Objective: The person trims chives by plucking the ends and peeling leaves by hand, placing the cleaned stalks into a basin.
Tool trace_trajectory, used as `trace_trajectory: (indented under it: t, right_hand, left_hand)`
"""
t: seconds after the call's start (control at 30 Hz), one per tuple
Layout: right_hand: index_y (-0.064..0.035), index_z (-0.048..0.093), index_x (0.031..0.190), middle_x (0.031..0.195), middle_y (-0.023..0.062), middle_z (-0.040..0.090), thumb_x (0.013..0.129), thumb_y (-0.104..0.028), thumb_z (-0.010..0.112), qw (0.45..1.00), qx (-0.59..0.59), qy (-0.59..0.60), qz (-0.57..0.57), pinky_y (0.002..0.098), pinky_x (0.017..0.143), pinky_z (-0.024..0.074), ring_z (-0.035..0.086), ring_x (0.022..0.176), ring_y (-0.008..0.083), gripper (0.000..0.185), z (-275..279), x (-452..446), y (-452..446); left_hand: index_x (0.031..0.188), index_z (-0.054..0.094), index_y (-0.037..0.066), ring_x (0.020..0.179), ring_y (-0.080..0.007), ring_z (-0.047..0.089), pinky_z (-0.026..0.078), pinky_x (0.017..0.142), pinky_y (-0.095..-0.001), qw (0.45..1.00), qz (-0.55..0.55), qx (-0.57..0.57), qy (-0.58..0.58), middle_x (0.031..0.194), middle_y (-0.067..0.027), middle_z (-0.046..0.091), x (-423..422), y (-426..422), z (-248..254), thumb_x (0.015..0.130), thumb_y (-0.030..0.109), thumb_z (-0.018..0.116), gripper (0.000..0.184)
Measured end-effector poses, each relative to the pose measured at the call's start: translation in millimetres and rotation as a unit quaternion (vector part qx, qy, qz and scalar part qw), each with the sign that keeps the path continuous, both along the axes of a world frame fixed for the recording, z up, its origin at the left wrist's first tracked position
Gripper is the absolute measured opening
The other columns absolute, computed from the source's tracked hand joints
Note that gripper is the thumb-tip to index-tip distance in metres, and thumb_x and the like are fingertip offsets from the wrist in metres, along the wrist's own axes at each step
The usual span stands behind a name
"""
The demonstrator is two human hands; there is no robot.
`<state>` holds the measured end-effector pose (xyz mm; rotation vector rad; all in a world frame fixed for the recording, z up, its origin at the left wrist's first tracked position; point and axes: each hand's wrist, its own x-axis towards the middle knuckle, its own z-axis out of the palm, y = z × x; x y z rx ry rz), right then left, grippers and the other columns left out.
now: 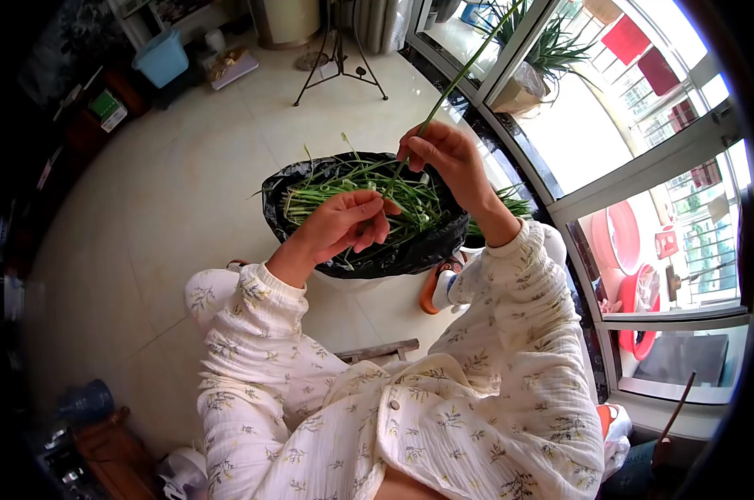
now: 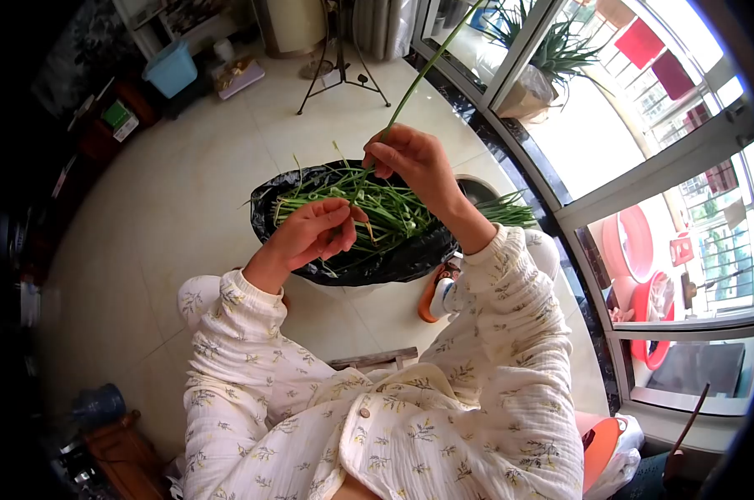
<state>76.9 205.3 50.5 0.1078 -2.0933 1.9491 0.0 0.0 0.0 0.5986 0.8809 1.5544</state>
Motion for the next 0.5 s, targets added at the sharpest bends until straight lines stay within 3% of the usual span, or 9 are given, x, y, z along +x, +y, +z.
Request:
trace_trajectory:
  t: [0.07,0.2,0.5]
  right_hand:
    - [0.0014,0.061,0.094,0.077,0.0014,0.063,0.093,-0.013,0.057,1.0,-0.011,-0.027,0.003,0.0189,0.064,0.0472,0.056,0.069,0.0051,0.015,-5.0,5.0,-12.9]
    - [0.0017,0.06,0.09,0.073,-0.0006,0.061,0.092,-0.011,0.057,0.998,-0.012,-0.047,0.03,0.0192,0.062,0.0463,0.054,0.066,0.0044,0.013,-23.8,-0.8,-13.9]
    - [0.0013,0.054,0.082,0.061,0.0068,0.048,0.084,-0.01,0.062,0.969,0.242,-0.016,0.046,0.0287,0.052,0.0374,0.042,0.054,0.0126,0.014,-21.8,9.5,-5.7]
  left_hand:
    - [0.1,0.059,-0.002,0.047,-0.0095,0.048,0.04,0.047,-0.0196,1.0,0.024,-0.015,-0.009,0.071,-0.0068,0.062,4.8,-4.4,3.5,0.1,0.023,0.042,0.03]
    - [0.1,0.058,0.0,0.054,-0.0081,0.051,0.036,0.041,-0.018,1.0,0.022,-0.002,0.004,0.068,-0.0037,0.058,-4.0,-1.1,-6.0,0.1,0.026,0.042,0.031]
    - [0.094,0.06,0.0,0.044,-0.0039,0.044,0.033,0.039,-0.0165,0.996,0.02,-0.077,0.036,0.062,-0.002,0.059,-13.2,-14.0,-2.3,0.099,0.021,0.043,0.028]
